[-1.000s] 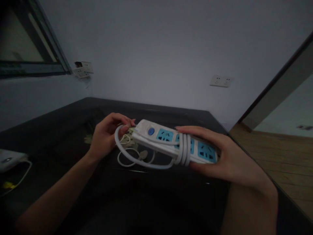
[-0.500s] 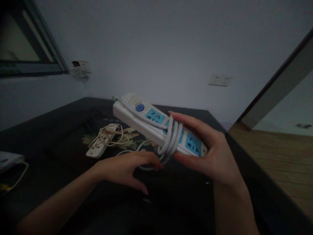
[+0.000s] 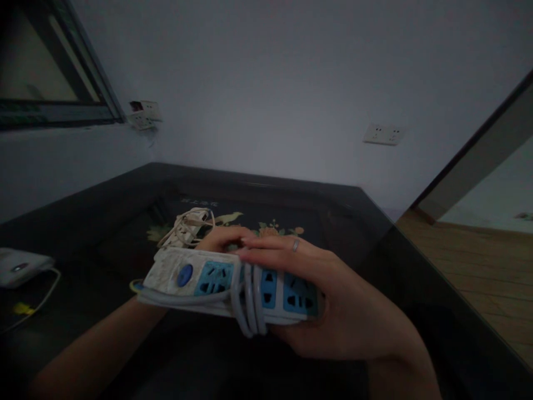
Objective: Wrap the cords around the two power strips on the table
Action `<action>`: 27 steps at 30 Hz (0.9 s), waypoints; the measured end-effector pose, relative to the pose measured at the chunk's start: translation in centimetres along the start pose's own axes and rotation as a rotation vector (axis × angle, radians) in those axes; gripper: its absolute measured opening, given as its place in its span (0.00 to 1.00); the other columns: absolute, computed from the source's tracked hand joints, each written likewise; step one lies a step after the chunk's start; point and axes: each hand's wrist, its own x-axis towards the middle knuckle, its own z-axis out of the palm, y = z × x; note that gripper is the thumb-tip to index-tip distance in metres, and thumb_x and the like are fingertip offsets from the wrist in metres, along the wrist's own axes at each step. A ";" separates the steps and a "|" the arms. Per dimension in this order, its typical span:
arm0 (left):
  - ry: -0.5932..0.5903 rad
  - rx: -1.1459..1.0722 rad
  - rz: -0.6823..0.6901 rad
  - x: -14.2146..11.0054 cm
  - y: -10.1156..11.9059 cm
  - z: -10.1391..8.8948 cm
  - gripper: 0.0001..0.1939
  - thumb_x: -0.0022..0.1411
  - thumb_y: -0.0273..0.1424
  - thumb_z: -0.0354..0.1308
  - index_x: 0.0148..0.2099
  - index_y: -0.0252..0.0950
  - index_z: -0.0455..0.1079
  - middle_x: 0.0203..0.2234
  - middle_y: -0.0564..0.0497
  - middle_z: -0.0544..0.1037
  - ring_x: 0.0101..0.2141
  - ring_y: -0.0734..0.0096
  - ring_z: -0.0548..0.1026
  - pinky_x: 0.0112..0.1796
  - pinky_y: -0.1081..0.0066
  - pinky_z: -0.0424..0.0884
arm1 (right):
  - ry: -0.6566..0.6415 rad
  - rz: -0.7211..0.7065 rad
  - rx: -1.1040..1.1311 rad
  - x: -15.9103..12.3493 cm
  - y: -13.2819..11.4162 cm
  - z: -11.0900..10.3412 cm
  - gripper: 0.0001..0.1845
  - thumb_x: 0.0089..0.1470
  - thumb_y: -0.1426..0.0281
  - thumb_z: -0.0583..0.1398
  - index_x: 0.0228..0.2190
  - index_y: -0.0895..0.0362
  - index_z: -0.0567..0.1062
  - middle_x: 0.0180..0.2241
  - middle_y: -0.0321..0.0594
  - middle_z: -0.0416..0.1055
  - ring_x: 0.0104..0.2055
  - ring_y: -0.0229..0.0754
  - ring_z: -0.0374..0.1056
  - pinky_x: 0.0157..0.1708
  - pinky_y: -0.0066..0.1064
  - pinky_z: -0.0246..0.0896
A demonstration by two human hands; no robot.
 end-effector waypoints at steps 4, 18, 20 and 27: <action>0.229 0.045 0.163 0.3 -0.9 -1.5 0.10 0.59 0.38 0.60 0.34 0.36 0.73 0.30 0.48 0.76 0.33 0.68 0.73 0.37 0.67 0.69 | 0.011 0.036 -0.123 -0.7 -0.2 -1.5 0.38 0.44 0.73 0.65 0.57 0.43 0.65 0.54 0.39 0.69 0.56 0.52 0.66 0.53 0.43 0.65; -0.191 0.194 0.168 -0.3 1.3 -0.8 0.05 0.58 0.31 0.63 0.34 0.34 0.73 0.27 0.51 0.76 0.30 0.74 0.73 0.34 0.74 0.67 | 0.359 0.359 -0.461 -2.0 3.1 -4.0 0.28 0.47 0.64 0.64 0.52 0.50 0.71 0.52 0.42 0.71 0.50 0.55 0.69 0.52 0.48 0.65; -0.360 0.171 0.055 -0.2 1.6 0.7 0.07 0.60 0.33 0.61 0.39 0.35 0.74 0.28 0.51 0.77 0.29 0.75 0.74 0.31 0.77 0.66 | 0.445 0.353 -0.396 -1.7 2.7 -3.8 0.28 0.47 0.64 0.65 0.52 0.49 0.71 0.52 0.40 0.71 0.51 0.54 0.69 0.52 0.46 0.66; -0.404 -0.051 -0.284 -0.7 0.6 4.8 0.21 0.60 0.36 0.60 0.55 0.40 0.67 0.38 0.49 0.79 0.31 0.70 0.76 0.31 0.73 0.70 | 0.374 0.140 -0.085 -1.5 0.4 -1.9 0.33 0.44 0.69 0.68 0.53 0.48 0.70 0.54 0.39 0.69 0.54 0.52 0.68 0.51 0.41 0.68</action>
